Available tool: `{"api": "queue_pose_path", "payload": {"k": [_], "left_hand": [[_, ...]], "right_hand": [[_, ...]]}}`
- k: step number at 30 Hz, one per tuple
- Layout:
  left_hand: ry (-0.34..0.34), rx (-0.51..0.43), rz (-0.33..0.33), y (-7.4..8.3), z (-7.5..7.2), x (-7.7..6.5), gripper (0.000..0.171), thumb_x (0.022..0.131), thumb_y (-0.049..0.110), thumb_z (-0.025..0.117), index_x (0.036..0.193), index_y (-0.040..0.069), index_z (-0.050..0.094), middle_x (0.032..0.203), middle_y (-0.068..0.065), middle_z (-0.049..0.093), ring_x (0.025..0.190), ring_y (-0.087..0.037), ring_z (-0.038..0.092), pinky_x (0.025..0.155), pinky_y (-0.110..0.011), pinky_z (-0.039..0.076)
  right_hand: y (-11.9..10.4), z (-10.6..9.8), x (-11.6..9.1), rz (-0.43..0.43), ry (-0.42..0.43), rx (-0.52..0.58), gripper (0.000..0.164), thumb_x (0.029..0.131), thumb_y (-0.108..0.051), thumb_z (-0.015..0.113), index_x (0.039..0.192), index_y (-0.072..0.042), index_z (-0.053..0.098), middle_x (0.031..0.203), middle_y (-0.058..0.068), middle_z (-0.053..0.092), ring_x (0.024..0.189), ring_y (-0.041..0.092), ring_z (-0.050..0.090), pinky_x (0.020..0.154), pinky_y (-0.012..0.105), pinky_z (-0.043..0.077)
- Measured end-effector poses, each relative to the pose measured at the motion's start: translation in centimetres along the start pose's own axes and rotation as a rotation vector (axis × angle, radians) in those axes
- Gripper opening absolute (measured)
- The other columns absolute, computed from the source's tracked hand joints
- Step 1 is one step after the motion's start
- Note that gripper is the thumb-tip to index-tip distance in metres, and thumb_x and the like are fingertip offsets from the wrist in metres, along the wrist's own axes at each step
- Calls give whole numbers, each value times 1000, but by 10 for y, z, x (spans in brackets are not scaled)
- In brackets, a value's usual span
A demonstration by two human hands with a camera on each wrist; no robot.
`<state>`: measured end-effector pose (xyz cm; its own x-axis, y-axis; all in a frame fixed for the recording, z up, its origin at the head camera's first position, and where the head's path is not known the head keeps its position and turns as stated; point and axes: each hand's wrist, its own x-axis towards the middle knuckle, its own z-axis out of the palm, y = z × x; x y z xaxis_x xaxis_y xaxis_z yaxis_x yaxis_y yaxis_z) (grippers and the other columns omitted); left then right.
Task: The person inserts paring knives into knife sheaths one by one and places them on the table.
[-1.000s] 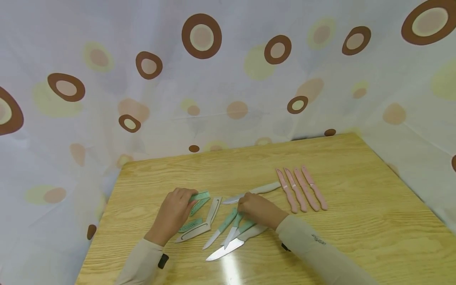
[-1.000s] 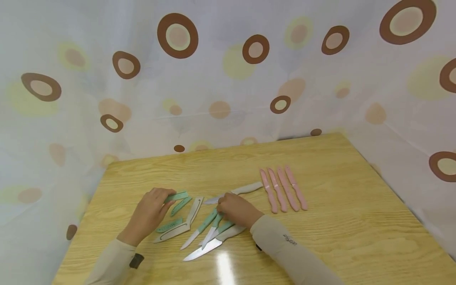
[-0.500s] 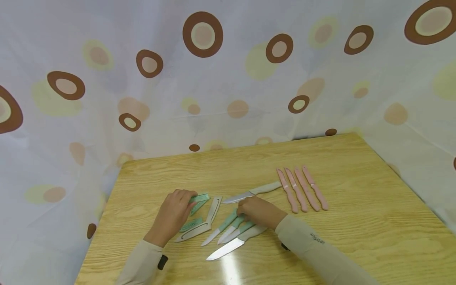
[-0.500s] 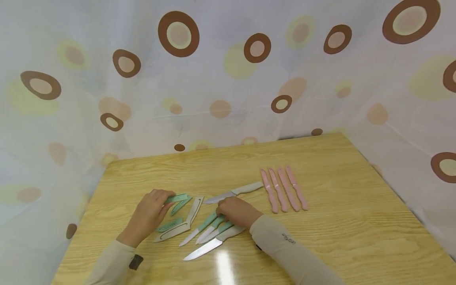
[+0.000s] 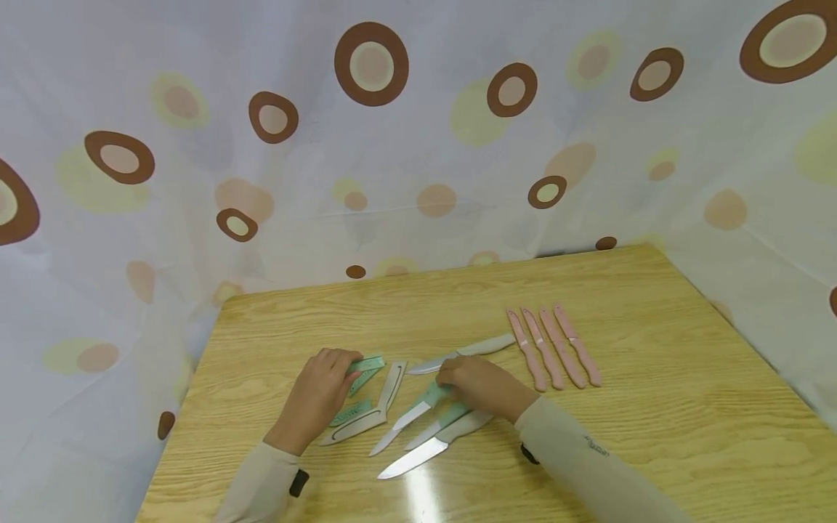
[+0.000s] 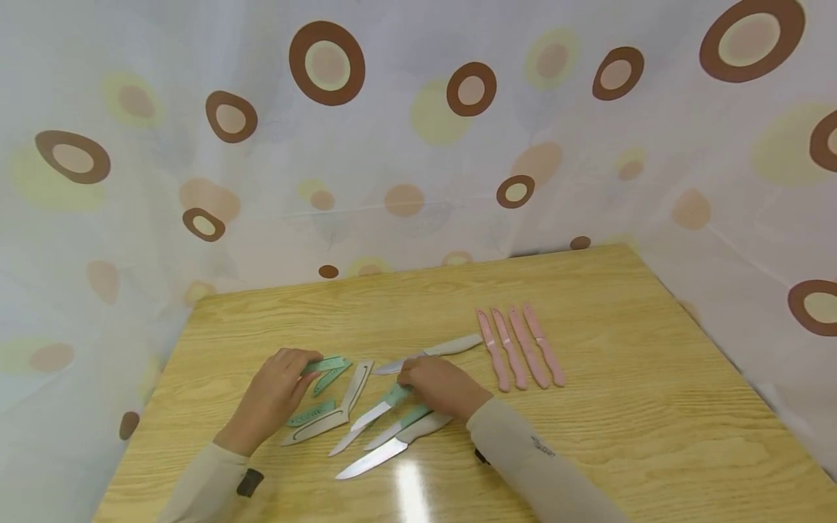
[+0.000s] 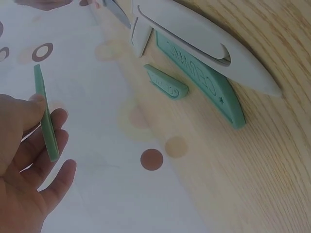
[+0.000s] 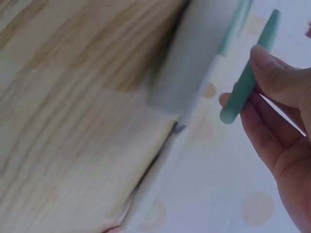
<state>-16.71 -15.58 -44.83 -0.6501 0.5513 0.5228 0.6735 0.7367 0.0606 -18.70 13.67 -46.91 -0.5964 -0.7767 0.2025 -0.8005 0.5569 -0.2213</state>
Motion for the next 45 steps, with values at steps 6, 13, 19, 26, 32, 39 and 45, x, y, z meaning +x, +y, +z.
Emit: {"api": "queue_pose_path", "payload": {"k": [6, 13, 19, 26, 32, 39, 45], "left_hand": [[32, -21, 8, 0, 0, 0, 26, 85, 7, 66, 108, 0, 57, 100, -8, 59, 94, -22, 53, 81, -32, 48], [54, -52, 18, 5, 0, 6, 28, 82, 6, 68, 108, 3, 58, 101, -5, 60, 95, -20, 54, 81, -32, 48], [57, -81, 25, 8, 0, 8, 30, 80, 4, 70, 108, 3, 58, 101, -5, 60, 96, -19, 53, 81, -32, 48], [56, -112, 52, 11, -2, 9, 28, 82, 4, 68, 108, 3, 58, 101, -3, 60, 96, -18, 53, 81, -29, 47], [63, -161, 54, 14, -4, 10, 28, 80, 4, 69, 106, 4, 59, 100, -2, 60, 95, -16, 53, 77, -27, 48], [87, -220, 55, 16, -5, 11, 27, 80, 6, 70, 106, 4, 61, 101, -1, 61, 95, -15, 53, 73, -25, 49], [93, -238, 90, 17, -3, 10, 22, 93, 21, 57, 106, 4, 62, 102, 0, 62, 95, -13, 53, 74, -21, 48]], "right_hand": [[-6, -19, -13, 66, 263, 87, 22, 79, -2, 70, 100, -4, 67, 102, 3, 63, 91, 15, 61, 79, 19, 48], [-8, -25, -20, 187, 415, 30, 19, 80, -2, 69, 99, -2, 66, 100, 5, 63, 90, 18, 60, 77, 24, 50], [-8, -25, -22, 218, 433, 13, 17, 81, -2, 69, 98, -2, 67, 99, 5, 63, 88, 17, 60, 75, 25, 51], [-9, -24, -21, 222, 440, 2, 18, 79, -1, 70, 97, -2, 67, 97, 4, 63, 87, 16, 60, 75, 24, 51], [-9, -24, -21, 219, 433, -16, 19, 78, -1, 71, 97, -2, 67, 97, 4, 62, 87, 16, 60, 75, 24, 51], [-9, -22, -22, 195, 436, -63, 21, 77, 0, 71, 98, 0, 66, 98, 6, 61, 89, 19, 59, 76, 26, 51], [-13, -22, -21, 140, 461, -78, 24, 73, 1, 74, 96, 0, 65, 96, 6, 61, 88, 20, 58, 77, 27, 51]]}}
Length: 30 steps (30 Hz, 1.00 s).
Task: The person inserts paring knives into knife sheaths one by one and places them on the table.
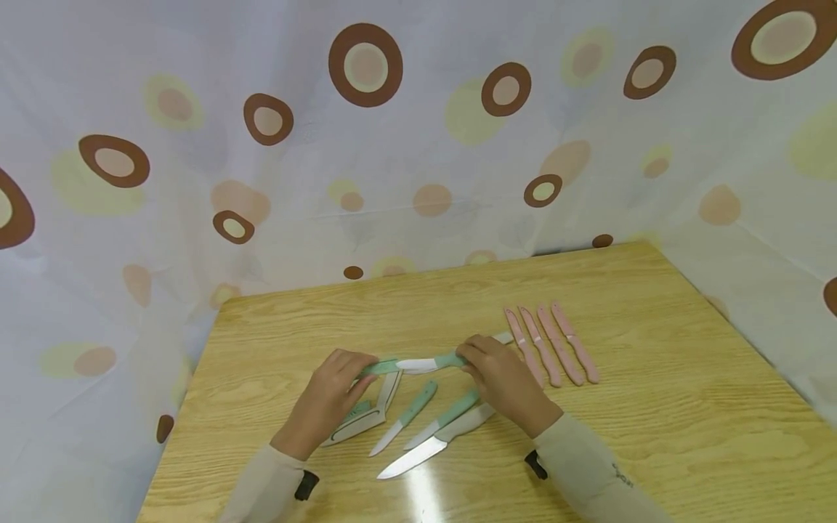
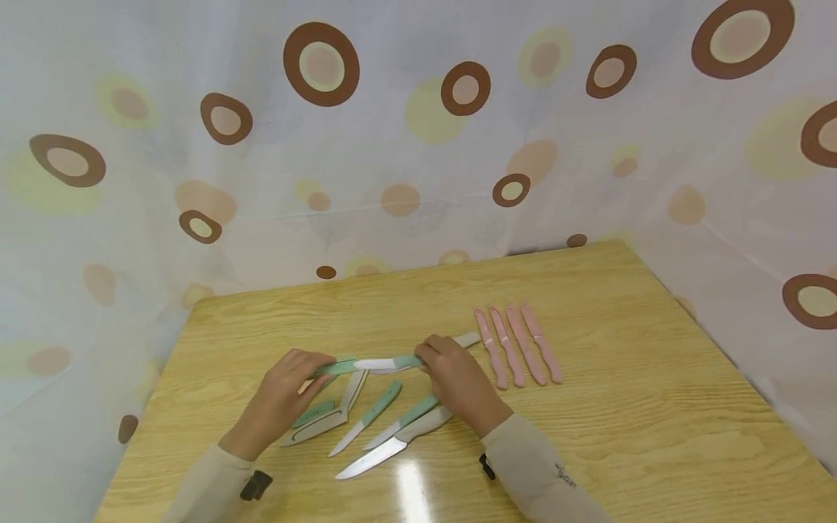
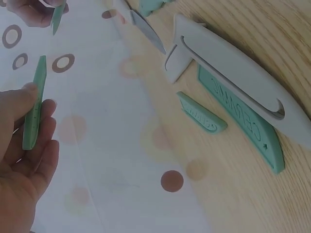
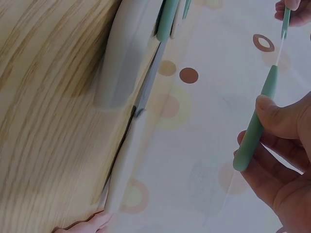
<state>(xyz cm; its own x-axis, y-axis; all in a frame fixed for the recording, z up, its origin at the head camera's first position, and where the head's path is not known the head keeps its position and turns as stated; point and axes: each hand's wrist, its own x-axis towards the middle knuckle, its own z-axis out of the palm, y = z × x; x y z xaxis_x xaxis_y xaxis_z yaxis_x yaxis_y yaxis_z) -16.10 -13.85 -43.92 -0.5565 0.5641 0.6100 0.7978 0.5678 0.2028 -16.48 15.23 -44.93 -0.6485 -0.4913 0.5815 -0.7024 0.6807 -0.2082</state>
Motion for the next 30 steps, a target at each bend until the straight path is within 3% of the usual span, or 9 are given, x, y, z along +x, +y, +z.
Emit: {"api": "queue_pose_path", "payload": {"k": [6, 17, 30], "left_hand": [[41, -19, 34, 5, 5, 7, 27, 80, 4, 70, 105, 2, 63, 101, -3, 64, 93, -14, 54, 74, -21, 48], [5, -65, 60, 14, 14, 21, 22, 83, 6, 66, 105, 2, 64, 102, -1, 64, 88, -11, 52, 73, -16, 45], [-12, -55, 61, 10, 11, 28, 25, 81, 6, 69, 105, 5, 64, 101, 1, 63, 84, -10, 50, 68, -18, 45]], "right_hand": [[-6, -1, 3, -32, -22, -13, 25, 74, 3, 73, 97, 1, 64, 98, 8, 59, 90, 19, 58, 79, 25, 49], [-19, -4, 8, -84, -60, -97, 28, 75, -2, 73, 100, 4, 63, 100, 11, 59, 91, 21, 57, 81, 24, 49], [-18, -3, 11, -69, -50, -64, 27, 75, -1, 74, 100, 4, 65, 99, 11, 58, 89, 20, 57, 78, 26, 49]]}}
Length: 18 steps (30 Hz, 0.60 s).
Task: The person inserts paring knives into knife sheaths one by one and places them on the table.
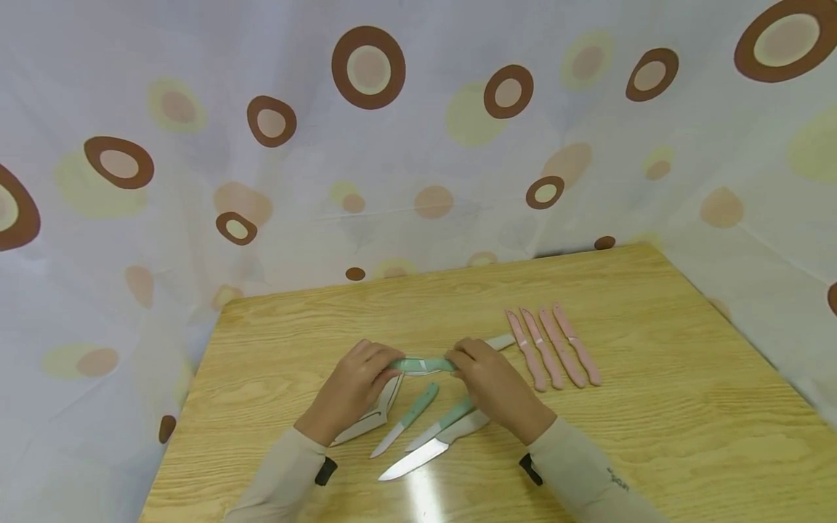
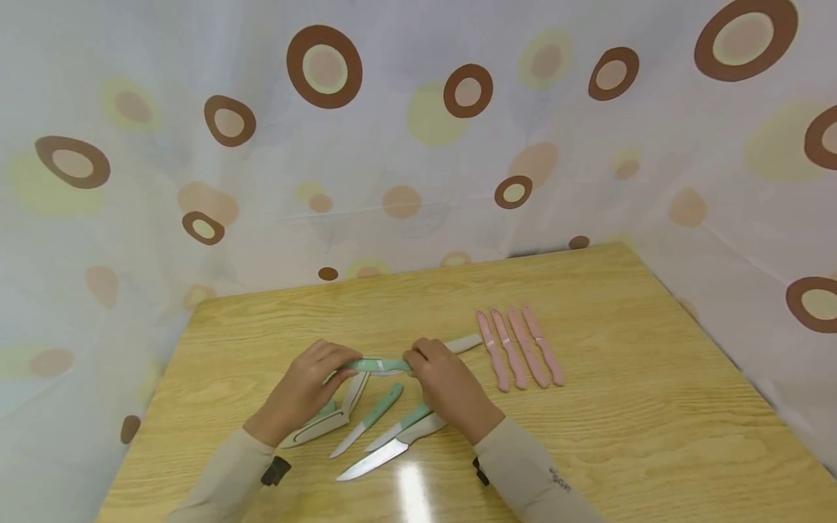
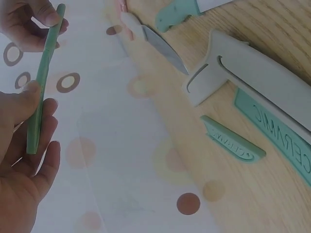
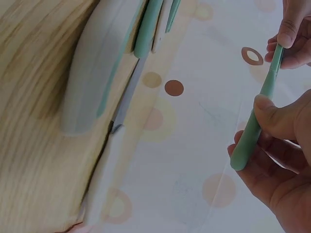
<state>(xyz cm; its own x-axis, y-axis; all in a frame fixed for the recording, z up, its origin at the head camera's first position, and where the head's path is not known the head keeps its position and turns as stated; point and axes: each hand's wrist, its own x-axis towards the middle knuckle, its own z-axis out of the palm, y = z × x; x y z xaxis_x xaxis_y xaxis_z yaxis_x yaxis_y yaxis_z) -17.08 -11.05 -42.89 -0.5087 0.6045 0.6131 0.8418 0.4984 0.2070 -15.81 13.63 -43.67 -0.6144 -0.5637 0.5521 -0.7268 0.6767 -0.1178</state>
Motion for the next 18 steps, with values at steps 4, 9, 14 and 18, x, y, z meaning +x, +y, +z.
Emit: {"api": "queue_pose_path", "payload": {"k": [4, 9, 14, 18], "left_hand": [[-44, 5, -39, -2, 3, 0, 28, 81, 9, 70, 108, 5, 63, 103, 0, 63, 87, -11, 51, 71, -19, 46], [-145, -98, -260, -18, 9, -4, 47, 85, 26, 67, 126, 7, 54, 122, -2, 55, 106, -14, 49, 87, -30, 45], [-224, -126, -508, -35, 10, -17, 48, 86, 31, 66, 126, 8, 55, 126, -5, 53, 113, -21, 47, 93, -39, 42], [-292, -81, -625, -41, 9, -30, 44, 86, 26, 67, 123, 4, 58, 120, -8, 56, 112, -27, 49, 91, -43, 43]], "right_hand": [[3, 5, -3, 8, -23, 33, 25, 76, 0, 73, 99, 4, 64, 97, 10, 58, 86, 18, 57, 76, 23, 50], [17, 9, -13, 99, -112, 28, 25, 79, -2, 71, 101, 4, 64, 94, 8, 58, 82, 17, 57, 73, 23, 50], [52, -1, -43, 272, -148, -20, 25, 77, -2, 72, 100, 5, 64, 91, 8, 58, 80, 19, 58, 73, 28, 51], [86, -20, -67, 423, -102, -40, 22, 81, -4, 70, 96, 10, 63, 87, 15, 58, 74, 24, 59, 65, 34, 53]]}}
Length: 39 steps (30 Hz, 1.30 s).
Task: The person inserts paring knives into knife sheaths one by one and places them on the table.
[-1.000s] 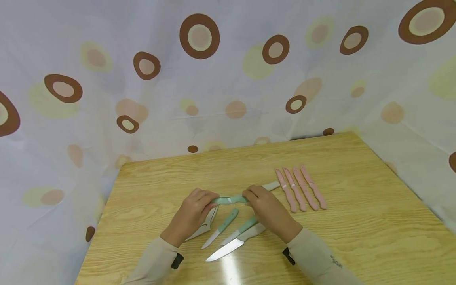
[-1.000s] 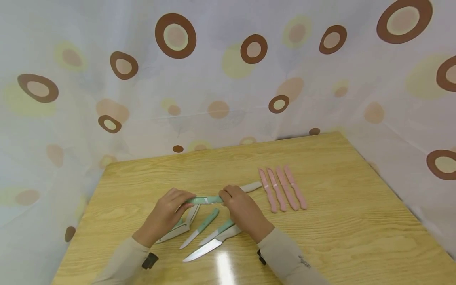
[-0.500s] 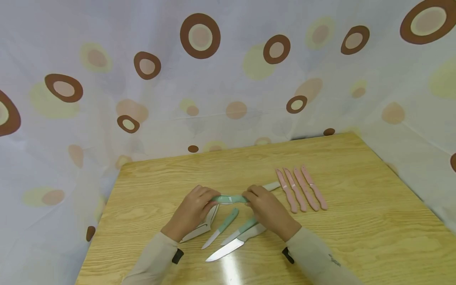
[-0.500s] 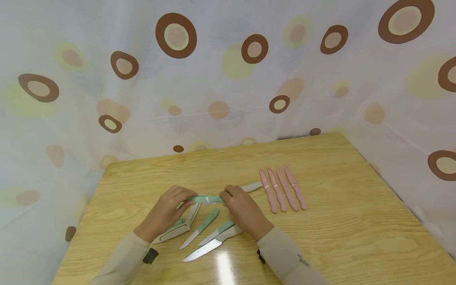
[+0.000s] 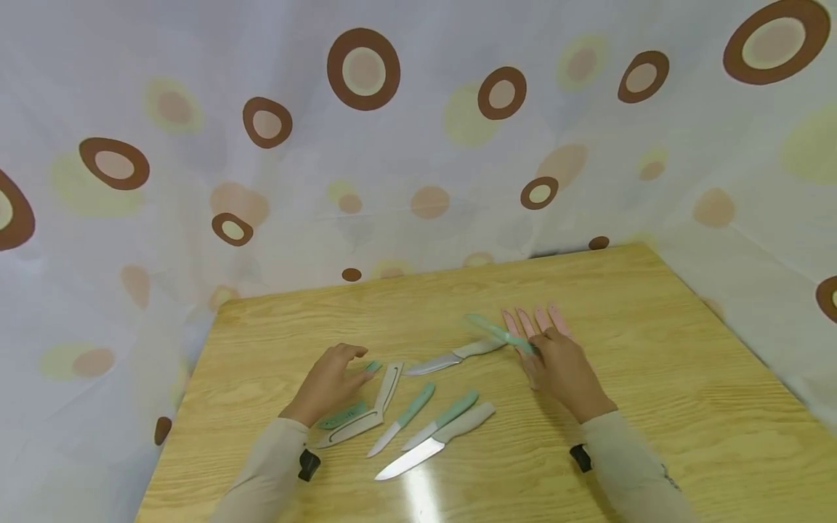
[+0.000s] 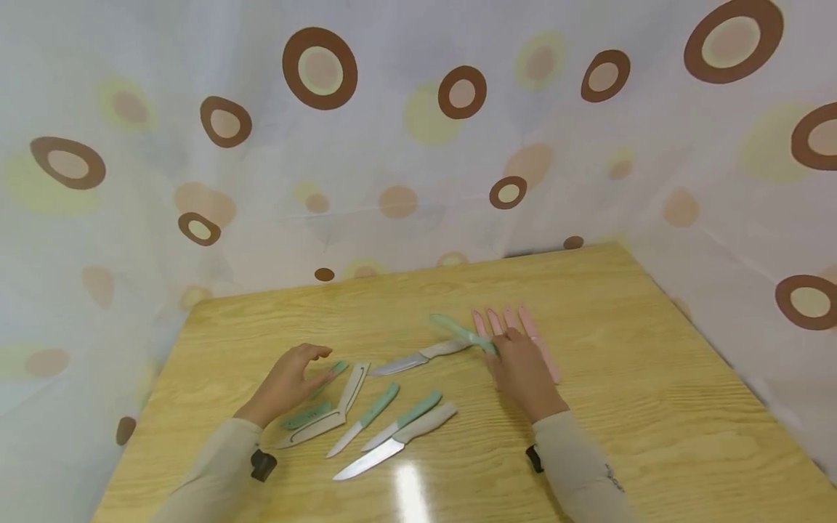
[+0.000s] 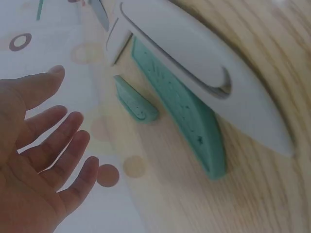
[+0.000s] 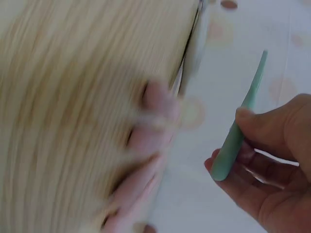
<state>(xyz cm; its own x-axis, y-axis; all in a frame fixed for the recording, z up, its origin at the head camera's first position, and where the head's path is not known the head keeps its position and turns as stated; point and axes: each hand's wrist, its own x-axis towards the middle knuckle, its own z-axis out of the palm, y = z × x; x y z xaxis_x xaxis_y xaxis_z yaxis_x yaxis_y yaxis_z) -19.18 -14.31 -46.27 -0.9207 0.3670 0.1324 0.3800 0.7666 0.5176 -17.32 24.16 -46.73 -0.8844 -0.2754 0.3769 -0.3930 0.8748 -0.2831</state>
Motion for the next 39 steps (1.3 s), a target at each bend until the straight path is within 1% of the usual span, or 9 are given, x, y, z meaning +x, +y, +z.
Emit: {"api": "queue_pose_path", "payload": {"k": [2, 7, 12, 15, 18, 26, 30, 36, 39], "left_hand": [[-24, 25, -31, -4, 1, -2, 43, 86, 25, 67, 122, 4, 58, 118, -9, 57, 109, -26, 51, 90, -42, 44], [-46, 47, -49, -10, 3, -7, 41, 86, 23, 67, 120, 3, 59, 116, -9, 58, 108, -26, 52, 88, -40, 46], [-45, 51, -52, -12, 4, -11, 38, 85, 24, 68, 117, 4, 61, 113, -7, 59, 106, -25, 53, 88, -41, 46], [-43, 46, -57, -12, 4, -14, 37, 85, 25, 67, 116, 4, 62, 113, -7, 59, 105, -25, 54, 88, -41, 46], [-42, 39, -66, -12, 3, -17, 37, 86, 26, 67, 114, 4, 63, 112, -8, 59, 105, -25, 54, 88, -42, 45], [-33, 50, -48, -15, 3, -20, 34, 86, 24, 67, 112, 3, 64, 110, -9, 60, 103, -26, 55, 87, -42, 46], [-22, 53, -27, -16, 4, -21, 32, 85, 23, 67, 111, 4, 64, 109, -7, 61, 100, -23, 56, 85, -40, 47], [-20, 51, -9, -16, 6, -21, 31, 85, 22, 68, 110, 4, 64, 107, -7, 61, 96, -22, 56, 83, -39, 48], [-32, 42, -10, -14, 5, -19, 31, 85, 20, 68, 111, 3, 63, 107, -8, 61, 96, -22, 56, 81, -38, 48]], "right_hand": [[21, -8, -4, 112, 0, 15, 21, 84, -5, 66, 94, 13, 62, 82, 18, 58, 68, 25, 58, 60, 37, 54], [58, -23, -11, 387, -42, 46, 27, 90, -11, 57, 91, 16, 61, 74, 19, 60, 60, 25, 57, 55, 43, 52], [77, -25, -18, 544, -116, 64, 23, 82, -5, 50, 84, 14, 61, 72, 20, 60, 61, 28, 55, 54, 45, 50], [81, -22, -21, 620, -140, 62, 22, 78, -6, 51, 83, 13, 61, 71, 20, 60, 61, 31, 55, 52, 45, 49], [83, -19, -23, 651, -134, 46, 23, 79, -10, 54, 84, 12, 61, 71, 19, 60, 61, 32, 56, 51, 45, 48], [84, -17, -20, 644, -140, 48, 27, 82, -14, 61, 88, 12, 62, 78, 24, 62, 67, 39, 58, 56, 48, 50], [82, -17, -20, 645, -135, 45, 26, 83, -15, 61, 88, 11, 62, 78, 23, 62, 68, 38, 58, 57, 48, 49], [79, -22, -20, 629, -153, 44, 29, 85, -17, 58, 87, 12, 60, 76, 23, 61, 67, 36, 58, 57, 48, 49], [73, -29, -22, 613, -163, 40, 38, 90, -20, 52, 95, 17, 58, 85, 29, 61, 71, 41, 58, 58, 49, 50]]}}
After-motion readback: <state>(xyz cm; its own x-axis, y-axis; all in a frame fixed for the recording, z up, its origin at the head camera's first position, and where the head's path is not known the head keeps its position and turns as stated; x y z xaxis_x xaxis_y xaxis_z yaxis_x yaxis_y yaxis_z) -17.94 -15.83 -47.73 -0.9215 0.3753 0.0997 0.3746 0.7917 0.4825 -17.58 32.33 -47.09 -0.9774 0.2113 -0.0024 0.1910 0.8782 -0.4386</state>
